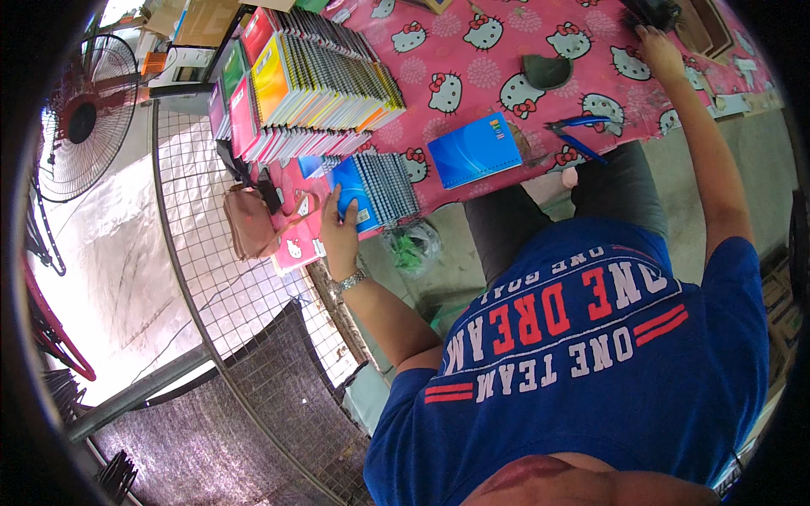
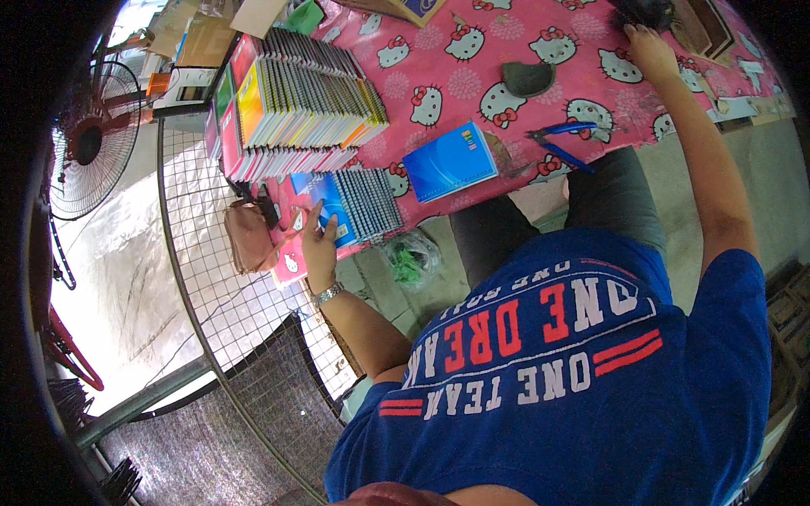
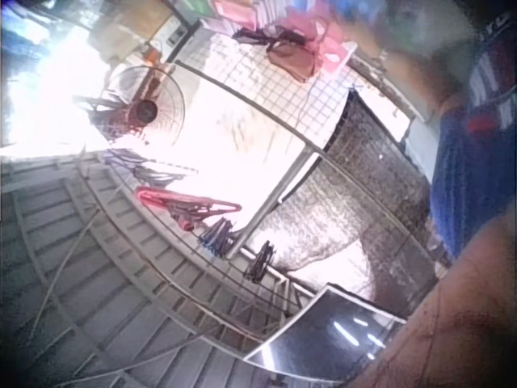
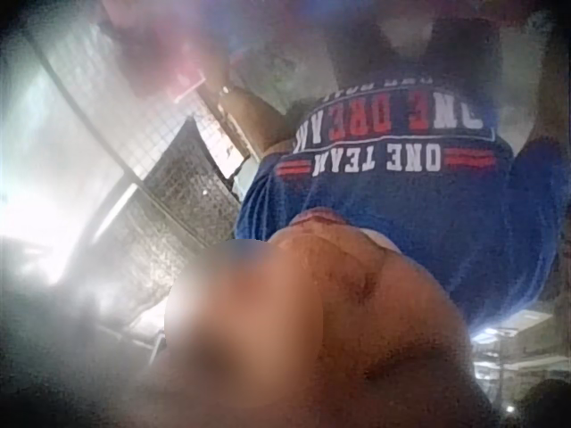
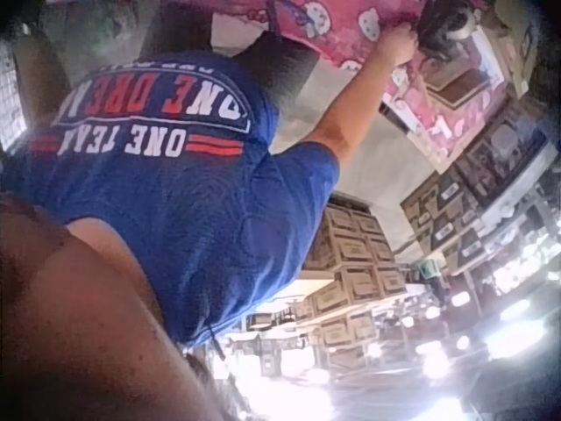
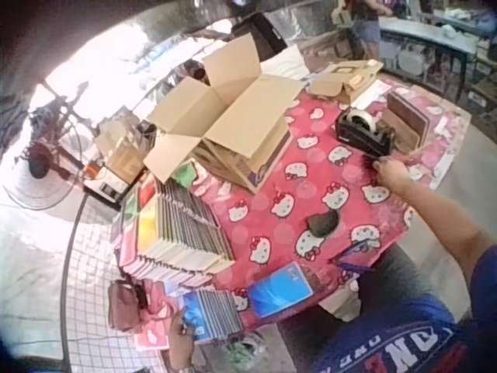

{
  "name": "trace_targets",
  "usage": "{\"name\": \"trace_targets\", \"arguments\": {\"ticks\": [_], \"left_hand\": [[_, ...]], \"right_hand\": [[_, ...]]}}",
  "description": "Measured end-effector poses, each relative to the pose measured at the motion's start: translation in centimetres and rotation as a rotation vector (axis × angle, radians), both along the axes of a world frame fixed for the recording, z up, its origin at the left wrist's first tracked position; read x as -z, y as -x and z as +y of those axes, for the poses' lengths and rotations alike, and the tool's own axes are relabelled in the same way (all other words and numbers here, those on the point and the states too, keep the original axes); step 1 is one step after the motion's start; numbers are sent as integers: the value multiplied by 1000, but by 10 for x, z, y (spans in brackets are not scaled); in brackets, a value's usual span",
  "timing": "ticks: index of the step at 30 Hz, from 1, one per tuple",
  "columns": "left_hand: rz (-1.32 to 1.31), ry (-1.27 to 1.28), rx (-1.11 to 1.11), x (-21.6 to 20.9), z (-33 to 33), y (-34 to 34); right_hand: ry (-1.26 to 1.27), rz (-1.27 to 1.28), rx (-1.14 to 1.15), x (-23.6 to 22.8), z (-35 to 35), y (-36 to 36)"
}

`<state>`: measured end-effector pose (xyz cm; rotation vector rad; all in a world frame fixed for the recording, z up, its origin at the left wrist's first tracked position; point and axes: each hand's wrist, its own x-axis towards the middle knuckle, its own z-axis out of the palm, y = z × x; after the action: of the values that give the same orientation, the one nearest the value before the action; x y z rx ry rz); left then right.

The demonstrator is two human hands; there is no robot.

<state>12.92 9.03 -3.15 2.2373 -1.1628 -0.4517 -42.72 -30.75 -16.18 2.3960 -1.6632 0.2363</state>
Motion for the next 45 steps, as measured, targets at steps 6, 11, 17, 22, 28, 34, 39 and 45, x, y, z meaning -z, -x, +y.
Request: {"name": "trace_targets", "arguments": {"ticks": [6,11,17,22,28,34,39,45], "left_hand": [[-312,137,9,4,-9,8],[-408,344,412,-17,-62,130],[-645,168,819,28,-80,190],[-580,165,855,24,-72,179],[-499,203,775,-15,-91,170],[-486,272,628,-6,-106,180],[-466,313,657,-5,-106,180],[-435,336,666,-3,-106,178]], "right_hand": [[-3,-235,-24,-10,6,0],[96,-379,-172,-27,26,-35],[77,-148,-51,-20,19,-34],[37,-424,-139,-64,72,-66],[-392,-816,-820,-100,132,-127],[-486,-700,-837,-115,183,-172],[-449,-762,-822,-113,182,-176],[-597,-1049,-897,-112,186,-185]]}}
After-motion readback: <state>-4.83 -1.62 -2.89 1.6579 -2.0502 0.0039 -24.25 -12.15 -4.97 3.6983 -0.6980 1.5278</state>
